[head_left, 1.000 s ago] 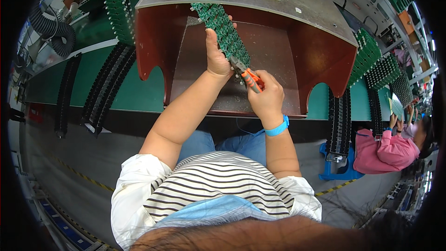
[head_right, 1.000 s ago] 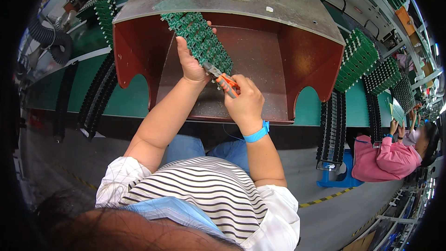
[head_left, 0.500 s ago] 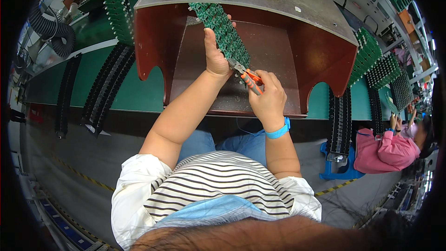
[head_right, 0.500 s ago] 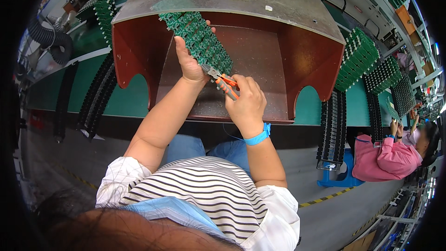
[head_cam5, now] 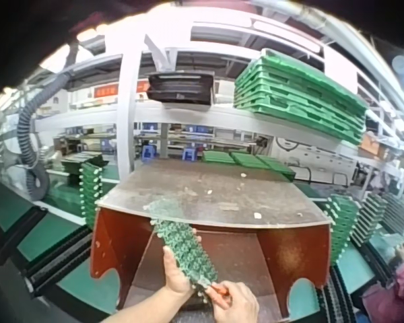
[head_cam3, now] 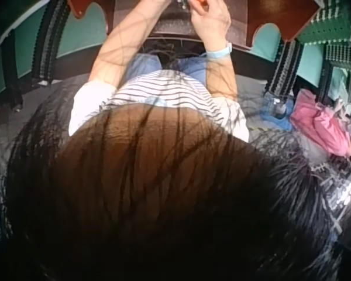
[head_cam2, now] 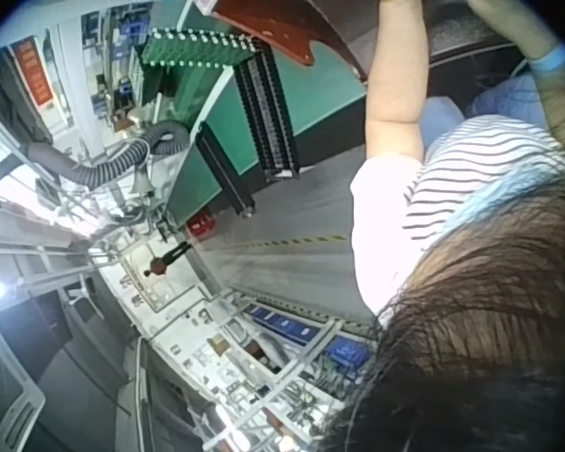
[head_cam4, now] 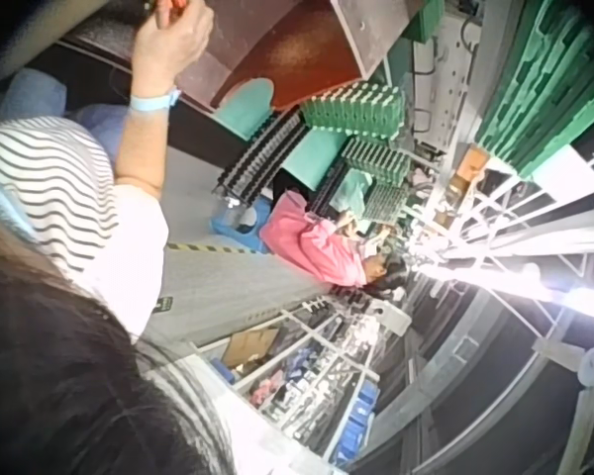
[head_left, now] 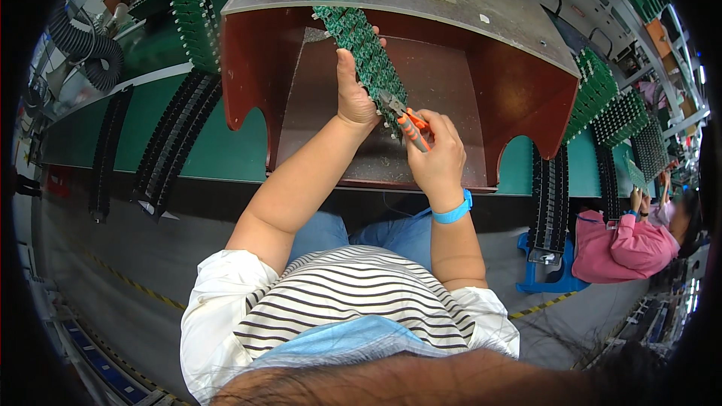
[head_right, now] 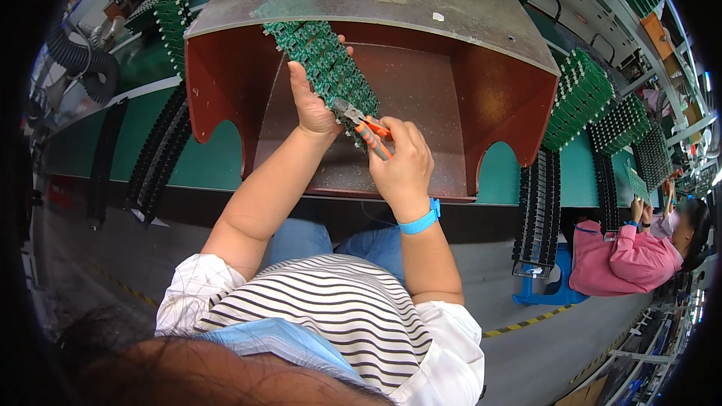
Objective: The person trims edges from circuit boards using pliers, places the finished board onto a stack, and picks up another board to trim.
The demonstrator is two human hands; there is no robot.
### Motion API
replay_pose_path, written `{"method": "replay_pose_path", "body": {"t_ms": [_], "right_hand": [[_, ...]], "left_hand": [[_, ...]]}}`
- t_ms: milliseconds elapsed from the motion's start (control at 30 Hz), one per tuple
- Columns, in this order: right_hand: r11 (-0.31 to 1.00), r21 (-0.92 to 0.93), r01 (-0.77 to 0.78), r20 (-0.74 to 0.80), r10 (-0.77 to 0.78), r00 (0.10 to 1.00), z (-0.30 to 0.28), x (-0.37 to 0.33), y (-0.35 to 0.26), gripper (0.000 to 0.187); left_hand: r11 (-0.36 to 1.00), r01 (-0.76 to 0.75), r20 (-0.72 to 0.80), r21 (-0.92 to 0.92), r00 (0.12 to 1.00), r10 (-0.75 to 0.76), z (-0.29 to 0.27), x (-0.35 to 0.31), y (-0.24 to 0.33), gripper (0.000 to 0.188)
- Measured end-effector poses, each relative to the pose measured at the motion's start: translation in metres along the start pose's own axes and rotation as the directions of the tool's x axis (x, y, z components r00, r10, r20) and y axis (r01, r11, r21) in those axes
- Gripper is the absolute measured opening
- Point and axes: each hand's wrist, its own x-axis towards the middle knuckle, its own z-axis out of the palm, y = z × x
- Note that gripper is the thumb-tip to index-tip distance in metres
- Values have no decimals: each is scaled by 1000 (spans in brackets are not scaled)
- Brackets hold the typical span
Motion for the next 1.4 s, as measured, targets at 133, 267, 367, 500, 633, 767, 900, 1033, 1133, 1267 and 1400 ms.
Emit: {"method": "replay_pose_path", "body": {"t_ms": [133, 267, 367, 500, 633, 767, 900, 1033, 1133, 1267, 1400], "right_hand": [[996, -31, 79, -65, -81, 995, 3, 4, -4, 33], [994, -45, 96, -65, -99, 993, 6, 5, -7, 32], [997, -13, 78, -73, -79, 994, 10, 4, -5, 34], [999, 9, 44, -67, -43, 997, 10, 4, -6, 33], [1000, -6, 27, -67, -27, 997, 7, 4, -4, 31], [995, -85, 54, -89, -61, 994, 2, 1, 11, 29], [979, -183, 93, -22, -99, 995, 0, -6, 28, 30], [985, -165, 45, 13, -44, 999, 5, -13, 31, 30], [988, -156, 4, 18, -1, 1000, 2, -12, 32, 30], [987, -146, -70, 9, 72, 997, -3, -9, 32, 31], [990, -131, 57, 16, -55, 998, -5, -10, 26, 31]], "left_hand": [[1000, 10, 15, -10, 1000, -10, 1, -2, -1, 77], [1000, 26, 23, -5, 999, -26, 3, -4, -2, 81], [999, 37, 4, 5, 999, -37, 3, -5, -3, 82], [999, 13, -21, 37, 1000, -12, 3, -5, -7, 82], [1000, -6, -26, 5, 1000, 7, -4, -1, -7, 81], [983, 28, 17, -181, 1000, -25, -13, 10, 0, 78], [991, 71, -122, -110, 989, -85, -4, 14, 10, 80], [979, 140, -126, -149, 979, -159, -11, 15, 8, 77], [973, 173, -118, -153, 974, -191, -10, 13, 10, 76], [971, 203, -98, -125, 972, -215, -4, 10, 15, 73], [968, 132, -176, -213, 969, -170, 1, 11, 17, 65]]}}
